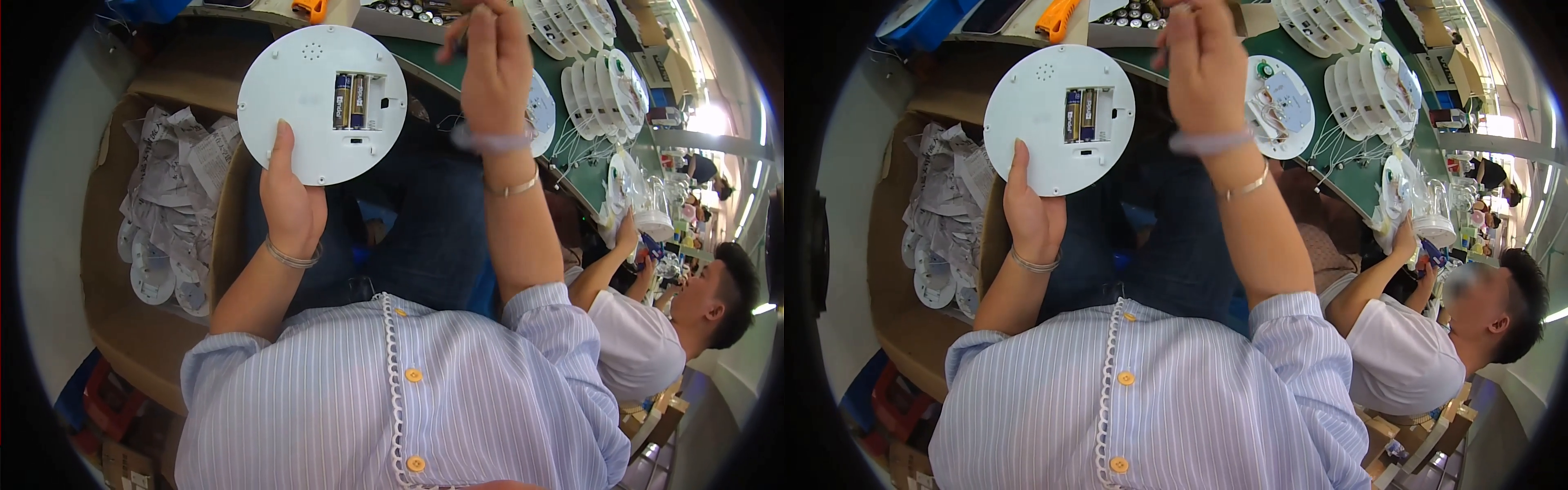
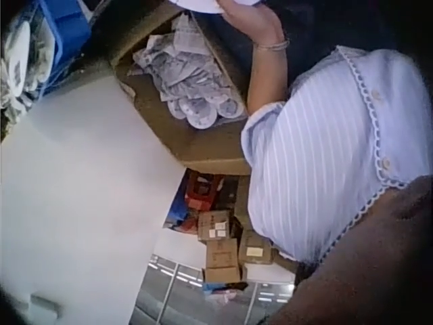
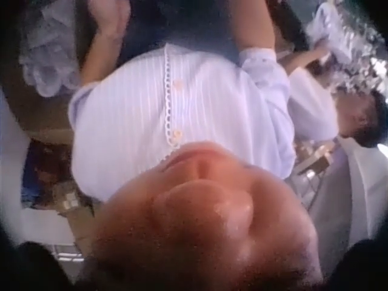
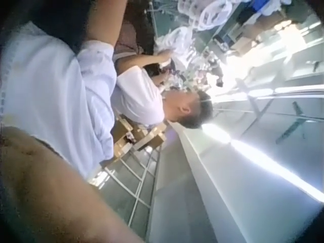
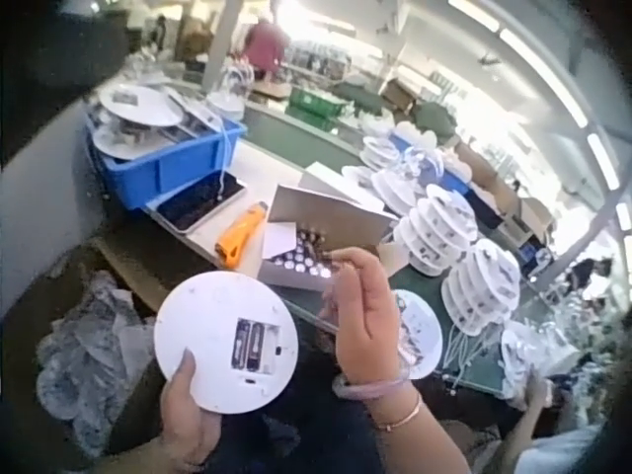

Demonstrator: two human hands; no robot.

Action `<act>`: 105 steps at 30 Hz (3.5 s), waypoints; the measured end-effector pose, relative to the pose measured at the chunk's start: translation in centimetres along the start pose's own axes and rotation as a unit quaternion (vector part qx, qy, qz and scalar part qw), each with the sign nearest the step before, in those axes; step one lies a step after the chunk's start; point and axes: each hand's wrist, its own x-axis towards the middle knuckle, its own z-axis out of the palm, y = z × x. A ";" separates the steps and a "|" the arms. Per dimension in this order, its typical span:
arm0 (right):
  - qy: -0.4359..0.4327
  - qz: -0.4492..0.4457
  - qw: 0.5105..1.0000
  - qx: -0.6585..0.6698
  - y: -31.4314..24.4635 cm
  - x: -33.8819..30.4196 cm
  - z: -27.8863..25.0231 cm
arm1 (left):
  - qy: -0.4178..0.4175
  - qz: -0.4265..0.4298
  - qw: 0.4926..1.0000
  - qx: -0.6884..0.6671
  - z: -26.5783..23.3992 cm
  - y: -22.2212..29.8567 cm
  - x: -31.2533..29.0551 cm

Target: Assembling circular LED light fixtures by inserting batteries and organizing components on a factory assembly line.

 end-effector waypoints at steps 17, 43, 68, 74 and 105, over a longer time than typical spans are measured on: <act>-0.253 -0.011 0.944 -0.210 -0.8 -4.6 -2.1 | -0.040 -0.005 0.995 0.094 0.1 0.4 -0.9; -0.218 0.191 0.957 0.023 2.1 -5.6 -0.9 | -0.022 -0.042 0.997 0.055 -0.5 1.1 0.1; -0.356 0.268 0.845 0.295 0.2 -14.4 -2.7 | -0.308 -0.190 0.879 -0.310 -2.2 7.7 -0.8; -0.310 0.148 0.904 0.255 0.7 -14.9 -4.1 | -0.367 -0.201 0.864 -0.279 -0.8 8.9 -1.7; -0.295 0.058 0.909 0.288 -4.2 -15.7 -5.4 | -0.411 -0.015 0.861 -0.298 3.4 11.0 -6.8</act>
